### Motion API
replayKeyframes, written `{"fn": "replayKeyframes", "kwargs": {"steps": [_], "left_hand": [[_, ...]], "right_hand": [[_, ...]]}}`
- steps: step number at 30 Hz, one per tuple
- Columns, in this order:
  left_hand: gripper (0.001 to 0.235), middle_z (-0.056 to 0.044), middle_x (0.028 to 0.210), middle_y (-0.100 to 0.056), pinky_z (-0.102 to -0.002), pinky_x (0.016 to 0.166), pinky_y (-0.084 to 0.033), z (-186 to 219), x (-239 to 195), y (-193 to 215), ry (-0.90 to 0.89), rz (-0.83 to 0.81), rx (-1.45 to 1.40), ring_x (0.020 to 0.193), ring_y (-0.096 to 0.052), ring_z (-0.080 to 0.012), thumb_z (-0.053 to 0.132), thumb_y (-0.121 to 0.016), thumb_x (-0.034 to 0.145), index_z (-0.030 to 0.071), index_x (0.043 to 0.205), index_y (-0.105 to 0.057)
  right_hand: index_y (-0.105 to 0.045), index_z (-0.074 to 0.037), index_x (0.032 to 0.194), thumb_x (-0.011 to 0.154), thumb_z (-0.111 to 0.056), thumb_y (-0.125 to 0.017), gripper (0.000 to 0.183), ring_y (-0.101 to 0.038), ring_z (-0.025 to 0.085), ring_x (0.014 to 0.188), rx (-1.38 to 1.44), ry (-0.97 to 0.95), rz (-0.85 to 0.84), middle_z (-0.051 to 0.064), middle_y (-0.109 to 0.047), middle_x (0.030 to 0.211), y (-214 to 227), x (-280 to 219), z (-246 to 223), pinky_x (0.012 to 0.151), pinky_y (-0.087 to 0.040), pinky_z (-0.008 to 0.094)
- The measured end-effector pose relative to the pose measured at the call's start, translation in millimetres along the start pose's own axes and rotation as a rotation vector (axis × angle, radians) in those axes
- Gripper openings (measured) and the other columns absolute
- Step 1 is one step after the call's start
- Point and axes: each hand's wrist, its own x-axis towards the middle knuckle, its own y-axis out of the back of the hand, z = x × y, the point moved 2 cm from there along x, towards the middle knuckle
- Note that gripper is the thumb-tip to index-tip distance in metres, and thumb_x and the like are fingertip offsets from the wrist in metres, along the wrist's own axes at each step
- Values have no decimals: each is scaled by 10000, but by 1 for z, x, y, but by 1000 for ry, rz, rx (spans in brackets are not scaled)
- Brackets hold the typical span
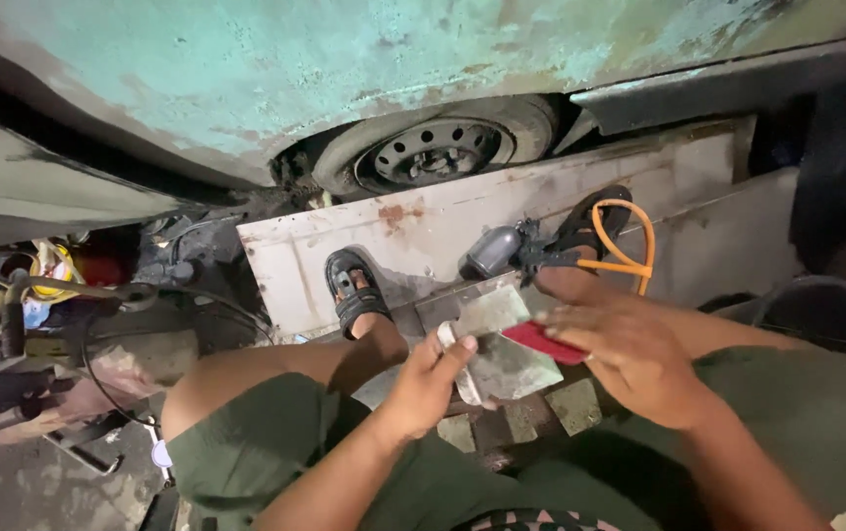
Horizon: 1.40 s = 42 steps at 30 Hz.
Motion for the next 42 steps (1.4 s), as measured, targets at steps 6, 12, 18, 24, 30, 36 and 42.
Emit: {"fn": "replayKeyframes", "kwargs": {"steps": [6, 12, 18, 24, 30, 36, 42], "left_hand": [[147, -140, 893, -653, -489, 589, -652, -40, 8, 13, 144, 213, -660, 817, -719, -342, 163, -664, 986, 55, 990, -563], [185, -145, 768, -679, -425, 497, -599, 16, -4, 12, -35, 312, -678, 612, -697, -255, 190, -677, 971, 37, 1042, -601], [296, -62, 549, -532, -261, 468, -498, -49, 6, 33, -395, 340, 97, 521, -535, -107, 235, -600, 1075, 57, 841, -566], [862, -198, 1279, -713, -463, 958, -524, -22, -2, 6, 90, 298, 558, 1231, -665, -353, 676, -396, 934, 22, 1490, -478], [820, -215, 965, -751, -429, 679, -499, -24, -2, -17, 158, 135, 544, 870, -718, -360, 596, -359, 981, 31, 1574, -338], [406, -195, 715, -612, -473, 473, -342, -41, 1, -28, -146, 157, 787, 523, -574, -397, 384, -457, 1077, 38, 1278, -528], [412, -240, 1196, -627, -512, 785, -542, -34, 4, -30, -511, 123, 968, 1040, -632, -437, 188, -506, 1069, -20, 1425, -486]], "right_hand": [[-595, -113, 1392, 933, -168, -741, 485, -575, 334, 1385, -55, 163, -42, 87, -600, 1458, -22, -33, 14, 1173, -510, 504], [-744, -119, 1201, 979, -170, -471, 355, -715, 365, 1070, -129, 151, 54, 82, -754, 1197, -41, -86, 94, 960, -550, 492], [-753, -31, 1017, 925, -57, -760, 95, -642, 130, 585, 245, -641, 502, 71, -726, 698, -36, -63, 41, 601, -558, 310], [-587, -37, 1368, 936, -172, -630, 455, -635, 240, 1098, 734, -1049, 472, 119, -665, 1223, -60, -36, 10, 890, -537, 355], [-672, -69, 1269, 937, -272, -649, 390, -676, 184, 889, 696, -1251, 478, 58, -723, 1039, -62, -17, -1, 748, -526, 319], [-668, -54, 1238, 941, -261, -657, 361, -666, 166, 831, 748, -1254, 546, 62, -718, 998, -61, -11, -2, 717, -525, 299], [-659, -27, 1190, 931, -225, -682, 327, -674, 195, 909, 952, -1196, 637, 91, -704, 1039, -66, -20, 8, 765, -537, 340]]}}
